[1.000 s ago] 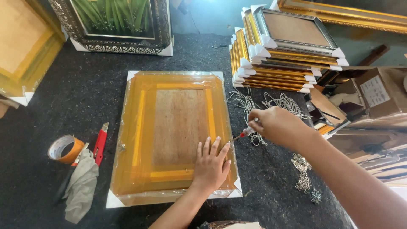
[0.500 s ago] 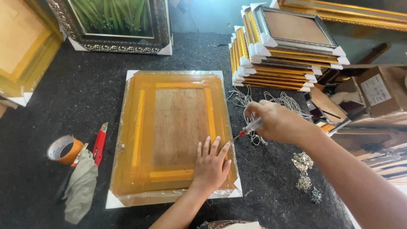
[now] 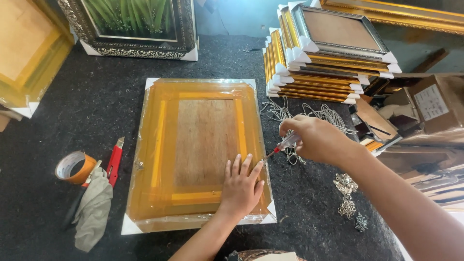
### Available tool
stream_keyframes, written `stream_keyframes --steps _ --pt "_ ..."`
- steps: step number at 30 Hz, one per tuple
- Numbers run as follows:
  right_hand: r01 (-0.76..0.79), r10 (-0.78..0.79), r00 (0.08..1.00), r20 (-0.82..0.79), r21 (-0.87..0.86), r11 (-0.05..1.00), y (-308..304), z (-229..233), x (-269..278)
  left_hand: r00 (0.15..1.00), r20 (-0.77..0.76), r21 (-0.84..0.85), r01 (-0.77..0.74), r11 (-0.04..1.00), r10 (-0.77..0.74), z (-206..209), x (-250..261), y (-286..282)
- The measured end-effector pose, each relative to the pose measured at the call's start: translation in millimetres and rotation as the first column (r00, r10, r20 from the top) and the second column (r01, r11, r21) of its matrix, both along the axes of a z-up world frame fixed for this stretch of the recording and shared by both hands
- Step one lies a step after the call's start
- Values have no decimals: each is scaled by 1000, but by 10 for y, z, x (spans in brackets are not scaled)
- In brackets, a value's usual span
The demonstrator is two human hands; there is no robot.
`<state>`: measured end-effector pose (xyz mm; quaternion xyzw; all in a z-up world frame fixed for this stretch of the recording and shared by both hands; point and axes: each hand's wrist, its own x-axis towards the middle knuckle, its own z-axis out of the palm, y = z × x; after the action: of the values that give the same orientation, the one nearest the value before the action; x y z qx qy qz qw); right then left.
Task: The person is finishing the framing process by attaching a hanging wire to the back of a picture frame and then displaying the framed artwork.
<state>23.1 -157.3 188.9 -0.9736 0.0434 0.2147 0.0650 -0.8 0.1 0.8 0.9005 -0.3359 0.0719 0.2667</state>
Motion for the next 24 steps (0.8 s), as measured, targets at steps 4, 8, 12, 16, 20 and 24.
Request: stream_keyframes --steps 4,8,12,16,20,24 --pt "-80 6 981 -192 -381 921 8 7 -12 1000 -24 19 5 1000 -5 7 0 -8" --pt "-181 36 945 -326 -428 885 -4 -182 -39 1000 -22 13 3 1000 -2 8 -7 -3" --pt "-213 181 972 -150 -231 949 -213 -829 -148 1000 -6 21 -3 1000 3 5 4 -7" --pt "-144 115 963 -246 -105 984 -172 -884 -233 1000 -21 10 -1 1000 1 23 7 6" --pt "262 -255 955 -148 24 965 -153 -977 -297 1000 14 6 -5 1000 5 20 1 -13" --pt "327 -328 944 27 35 944 -105 -1178 -311 998 59 -15 -12 1000 12 18 -4 1"
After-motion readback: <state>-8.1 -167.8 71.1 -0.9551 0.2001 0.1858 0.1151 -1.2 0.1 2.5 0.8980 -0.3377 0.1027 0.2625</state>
